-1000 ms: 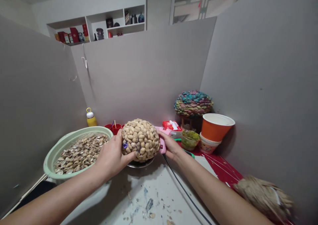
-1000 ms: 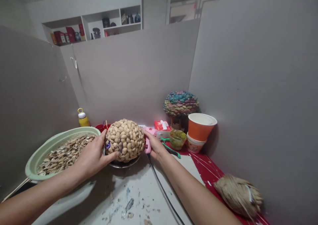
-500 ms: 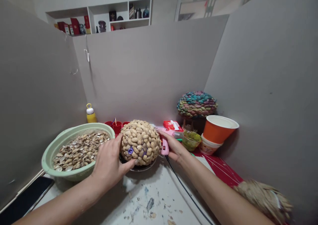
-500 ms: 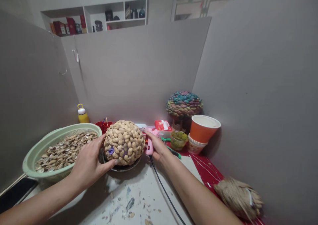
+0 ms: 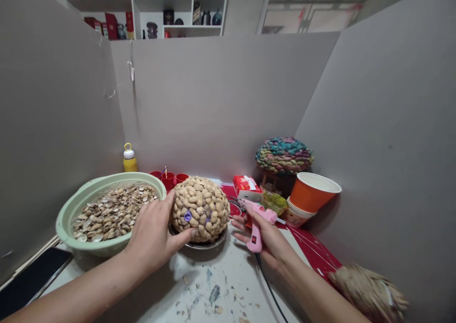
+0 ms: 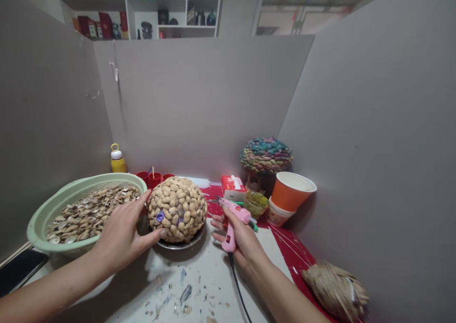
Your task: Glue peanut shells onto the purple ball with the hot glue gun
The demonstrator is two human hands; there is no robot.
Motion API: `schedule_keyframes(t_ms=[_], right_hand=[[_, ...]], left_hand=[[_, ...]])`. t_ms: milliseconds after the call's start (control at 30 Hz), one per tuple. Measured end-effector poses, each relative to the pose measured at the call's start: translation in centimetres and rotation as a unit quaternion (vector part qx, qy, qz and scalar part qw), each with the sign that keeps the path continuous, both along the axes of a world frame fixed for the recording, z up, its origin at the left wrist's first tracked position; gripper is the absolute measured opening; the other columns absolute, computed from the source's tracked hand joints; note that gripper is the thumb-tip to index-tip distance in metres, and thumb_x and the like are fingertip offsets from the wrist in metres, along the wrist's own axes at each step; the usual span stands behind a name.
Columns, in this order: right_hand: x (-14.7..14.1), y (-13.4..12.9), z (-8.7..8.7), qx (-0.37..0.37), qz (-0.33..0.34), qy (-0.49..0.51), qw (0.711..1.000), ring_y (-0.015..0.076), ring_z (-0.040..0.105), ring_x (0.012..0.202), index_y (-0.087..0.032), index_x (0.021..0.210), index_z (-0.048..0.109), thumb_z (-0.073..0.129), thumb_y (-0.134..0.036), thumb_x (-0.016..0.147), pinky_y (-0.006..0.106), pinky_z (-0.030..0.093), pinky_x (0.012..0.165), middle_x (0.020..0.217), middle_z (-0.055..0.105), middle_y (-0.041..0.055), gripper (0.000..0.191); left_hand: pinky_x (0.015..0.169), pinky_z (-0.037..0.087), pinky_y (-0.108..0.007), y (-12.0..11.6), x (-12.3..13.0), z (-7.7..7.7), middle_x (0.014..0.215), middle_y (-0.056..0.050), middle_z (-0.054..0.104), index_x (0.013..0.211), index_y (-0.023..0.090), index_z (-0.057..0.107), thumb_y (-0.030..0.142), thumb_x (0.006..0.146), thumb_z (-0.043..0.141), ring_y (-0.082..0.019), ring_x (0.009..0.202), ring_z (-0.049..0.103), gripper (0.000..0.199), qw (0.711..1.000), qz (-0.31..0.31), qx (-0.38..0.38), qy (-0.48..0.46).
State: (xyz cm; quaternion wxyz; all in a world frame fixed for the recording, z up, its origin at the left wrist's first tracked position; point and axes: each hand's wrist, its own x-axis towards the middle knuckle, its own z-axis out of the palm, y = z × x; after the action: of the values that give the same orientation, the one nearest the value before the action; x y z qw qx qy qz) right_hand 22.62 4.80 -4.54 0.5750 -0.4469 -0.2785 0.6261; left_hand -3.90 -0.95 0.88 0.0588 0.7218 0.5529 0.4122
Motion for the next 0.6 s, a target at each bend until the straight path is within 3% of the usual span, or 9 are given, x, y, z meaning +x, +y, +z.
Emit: schedule_keyframes(t_ms=[200, 300, 367, 433, 533, 600], right_hand=[[0.0, -1.1, 0.5, 0.057, -0.089, 0.013, 0.994, 0.0148, 0.067, 0.065, -0.023, 0.085, 0.066, 0.071, -0.028, 0.075, 0.022, 0.06, 0.053, 0.072, 0.07, 0.0001, 0.012], [-0.5, -2.2, 1.3, 0.109, -0.11, 0.008, 0.988, 0.0136, 0.063, 0.065, -0.023, 0.076, 0.068, 0.074, -0.032, 0.07, 0.018, 0.058, 0.054, 0.071, 0.066, -0.0008, 0.013], [-0.9, -3.4, 1.5, 0.17, -0.109, -0.027, 0.979, 0.0147, 0.061, 0.064, -0.021, 0.068, 0.067, 0.076, -0.038, 0.067, 0.018, 0.056, 0.052, 0.069, 0.063, 0.0009, 0.02], [-1.2, -4.8, 1.4, 0.195, -0.077, -0.088, 0.974, 0.0154, 0.059, 0.059, -0.021, 0.062, 0.064, 0.074, -0.046, 0.069, 0.019, 0.052, 0.046, 0.063, 0.061, 0.0023, 0.028], [-1.3, -6.5, 0.4, 0.214, -0.045, -0.139, 0.966, 0.02, 0.062, 0.059, -0.025, 0.072, 0.068, 0.078, -0.039, 0.063, 0.026, 0.053, 0.043, 0.068, 0.066, 0.0033, 0.018], [-1.5, -6.9, -0.4, 0.212, -0.032, -0.155, 0.964, 0.0283, 0.067, 0.067, -0.034, 0.078, 0.07, 0.08, -0.033, 0.054, 0.035, 0.057, 0.045, 0.074, 0.07, 0.0037, 0.026]], left_hand=[[0.09, 0.041, -0.048, -2.1, -1.6, 0.6, 0.111, -0.011, 0.069, 0.133, 0.029, 0.055, 0.044, 0.069, 0.074, -0.035, 0.097, 0.06, 0.068, 1.0, -0.012, -0.01, 0.009], [0.075, 0.046, -0.036, -3.4, -3.1, 1.8, 0.093, -0.006, 0.071, 0.112, 0.028, 0.067, 0.041, 0.076, 0.068, -0.027, 0.082, 0.062, 0.039, 0.999, -0.005, -0.031, -0.039], [0.065, 0.044, -0.029, -3.9, -4.5, 2.8, 0.075, -0.003, 0.067, 0.084, 0.024, 0.07, 0.041, 0.083, 0.06, -0.021, 0.069, 0.059, 0.02, 0.998, 0.001, -0.045, -0.053], [0.056, 0.039, -0.026, -3.9, -6.2, 3.9, 0.059, 0.001, 0.057, 0.064, 0.021, 0.062, 0.043, 0.085, 0.055, -0.016, 0.057, 0.05, 0.032, 0.997, 0.026, -0.05, -0.062], [0.05, 0.033, -0.023, -3.1, -8.9, 5.1, 0.052, 0.005, 0.045, 0.057, 0.02, 0.052, 0.044, 0.082, 0.058, -0.011, 0.05, 0.04, 0.036, 0.993, 0.075, -0.054, -0.08], [0.05, 0.033, -0.022, -2.2, -10.5, 5.5, 0.053, 0.006, 0.048, 0.062, 0.02, 0.051, 0.041, 0.077, 0.064, -0.011, 0.05, 0.042, 0.028, 0.99, 0.094, -0.052, -0.087]])
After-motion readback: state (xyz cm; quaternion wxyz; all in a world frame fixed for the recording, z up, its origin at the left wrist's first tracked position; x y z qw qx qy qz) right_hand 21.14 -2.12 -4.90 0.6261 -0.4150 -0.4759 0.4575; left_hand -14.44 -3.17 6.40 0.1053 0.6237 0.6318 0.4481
